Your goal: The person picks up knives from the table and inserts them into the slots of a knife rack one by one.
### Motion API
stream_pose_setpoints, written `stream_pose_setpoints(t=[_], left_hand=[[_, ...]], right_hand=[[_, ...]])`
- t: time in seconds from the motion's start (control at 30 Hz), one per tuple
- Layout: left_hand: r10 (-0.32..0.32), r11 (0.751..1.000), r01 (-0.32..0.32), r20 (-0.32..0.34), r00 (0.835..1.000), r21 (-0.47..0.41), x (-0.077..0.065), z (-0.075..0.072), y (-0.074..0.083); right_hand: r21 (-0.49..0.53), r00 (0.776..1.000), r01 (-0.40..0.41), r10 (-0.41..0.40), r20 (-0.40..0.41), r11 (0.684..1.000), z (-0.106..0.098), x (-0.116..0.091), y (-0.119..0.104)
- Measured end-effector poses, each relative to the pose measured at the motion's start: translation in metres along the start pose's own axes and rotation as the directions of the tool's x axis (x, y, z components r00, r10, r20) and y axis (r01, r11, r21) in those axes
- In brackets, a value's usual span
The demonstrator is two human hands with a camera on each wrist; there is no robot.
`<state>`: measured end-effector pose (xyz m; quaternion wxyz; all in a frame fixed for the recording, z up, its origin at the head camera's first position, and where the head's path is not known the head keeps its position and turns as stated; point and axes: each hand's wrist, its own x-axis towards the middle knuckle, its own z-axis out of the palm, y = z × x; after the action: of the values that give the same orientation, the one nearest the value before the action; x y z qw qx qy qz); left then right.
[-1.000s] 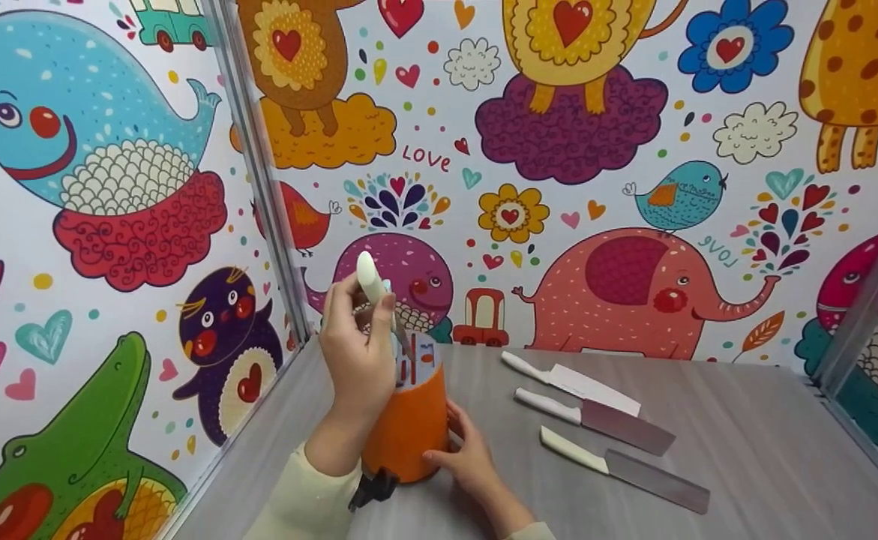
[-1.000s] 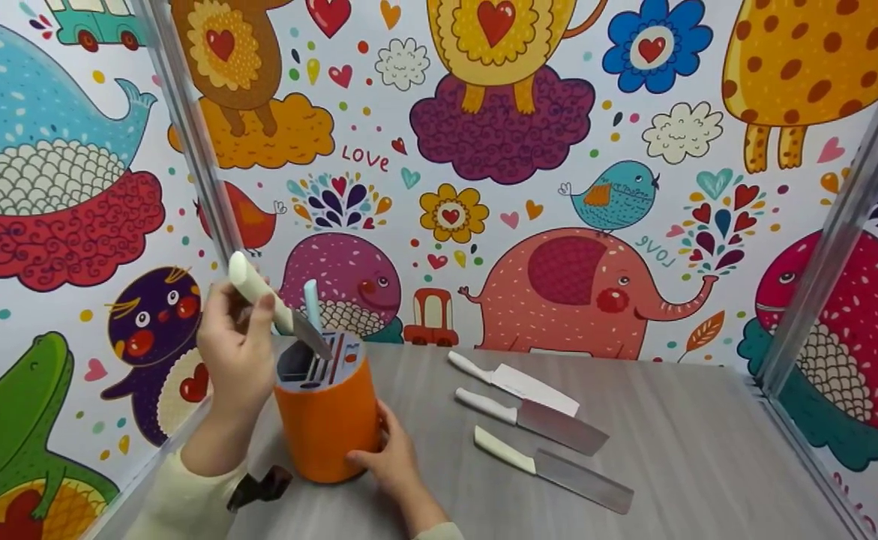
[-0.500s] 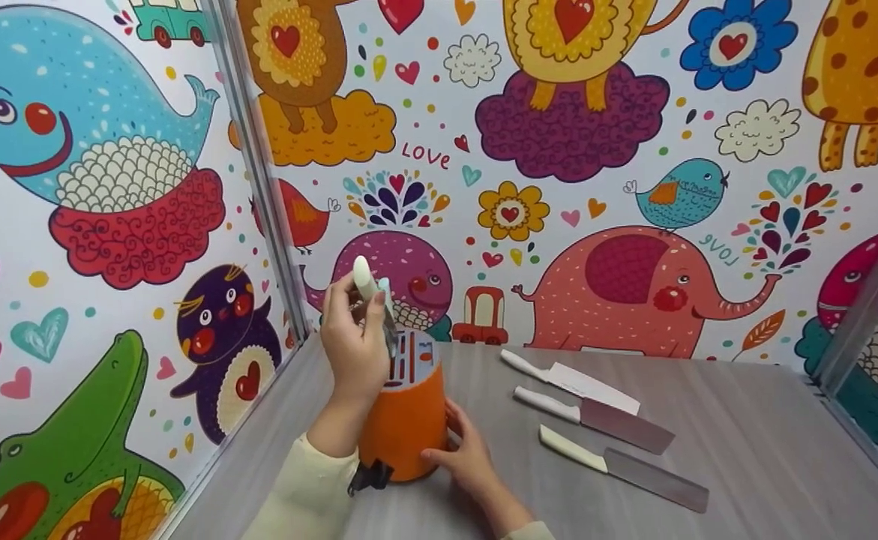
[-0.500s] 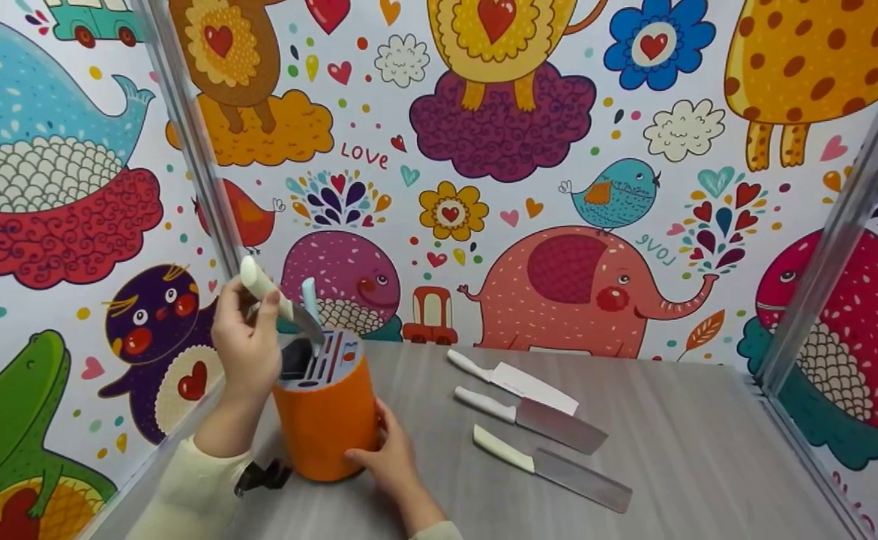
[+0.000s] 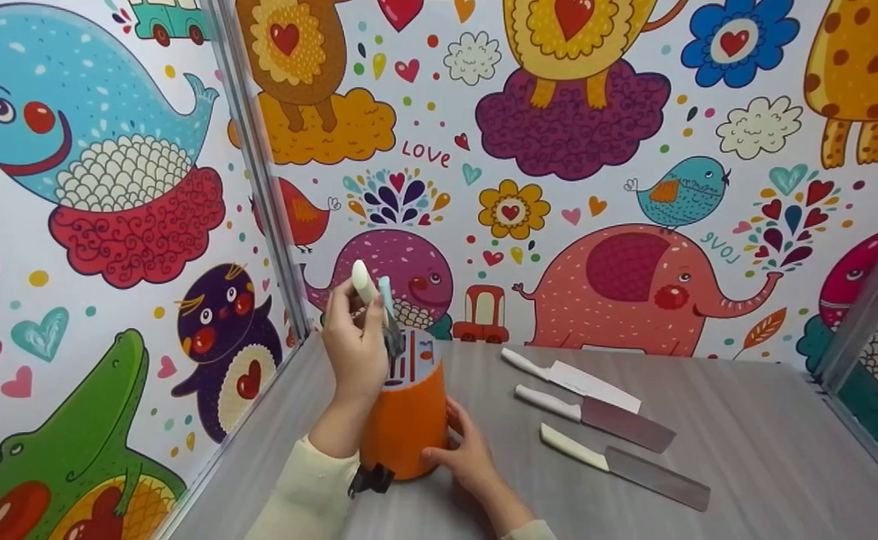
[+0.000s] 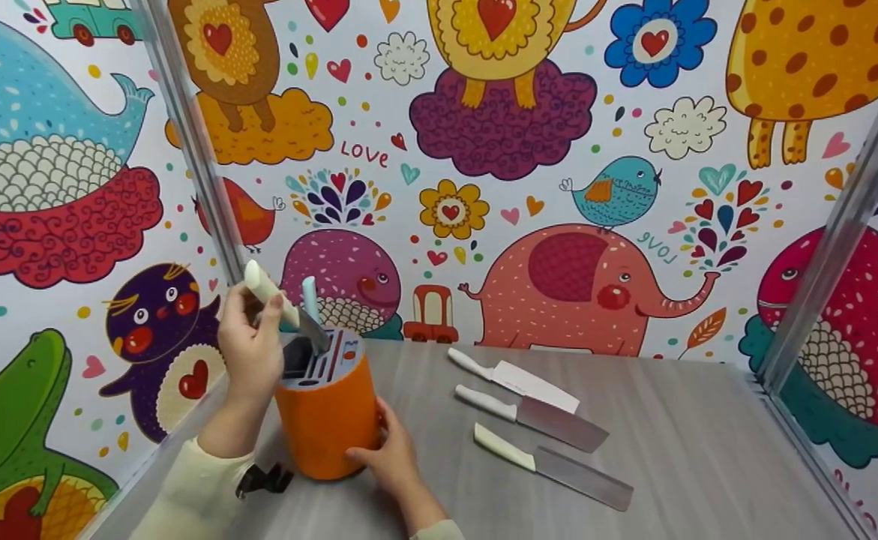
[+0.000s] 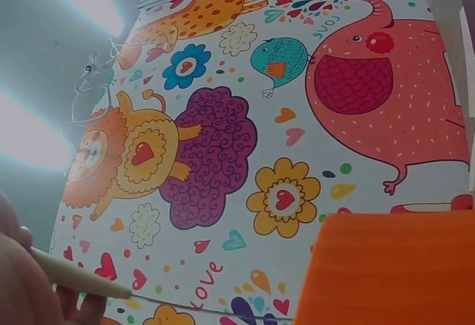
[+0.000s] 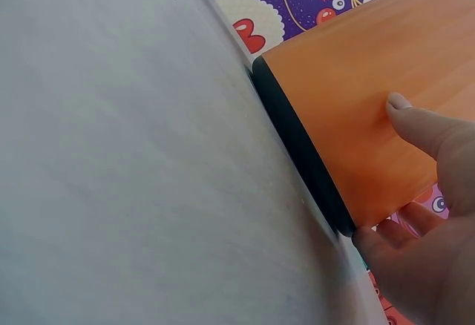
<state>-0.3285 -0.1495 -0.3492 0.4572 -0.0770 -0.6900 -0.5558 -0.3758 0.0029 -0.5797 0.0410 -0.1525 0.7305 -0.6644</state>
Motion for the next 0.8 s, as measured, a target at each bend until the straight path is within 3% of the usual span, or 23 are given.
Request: stream_pose_setpoints(t=[0.2, 0.47, 0.8], left_hand=[[-0.054, 0.999, 0.054, 0.064, 0.996, 0.009, -0.006, 0.004, -0.017], [-0.106, 0.991, 0.095, 0.119, 0.987, 0.096, -0.013, 0.011, -0.037], [-0.198, 0.964, 0.173, 0.111, 0.974, 0.204, -0.014, 0.016, -0.059]], right_hand=[[0.017, 1.0, -0.007, 0.007, 0.002, 1.0, 0.002, 0.0, -0.001], [0.001, 1.0, 0.004, -0.004, -0.001, 1.0, 0.003, -0.001, 0.001], [-0.008, 1.0, 0.001, -0.001, 0.003, 1.0, 0.001, -0.001, 0.001]])
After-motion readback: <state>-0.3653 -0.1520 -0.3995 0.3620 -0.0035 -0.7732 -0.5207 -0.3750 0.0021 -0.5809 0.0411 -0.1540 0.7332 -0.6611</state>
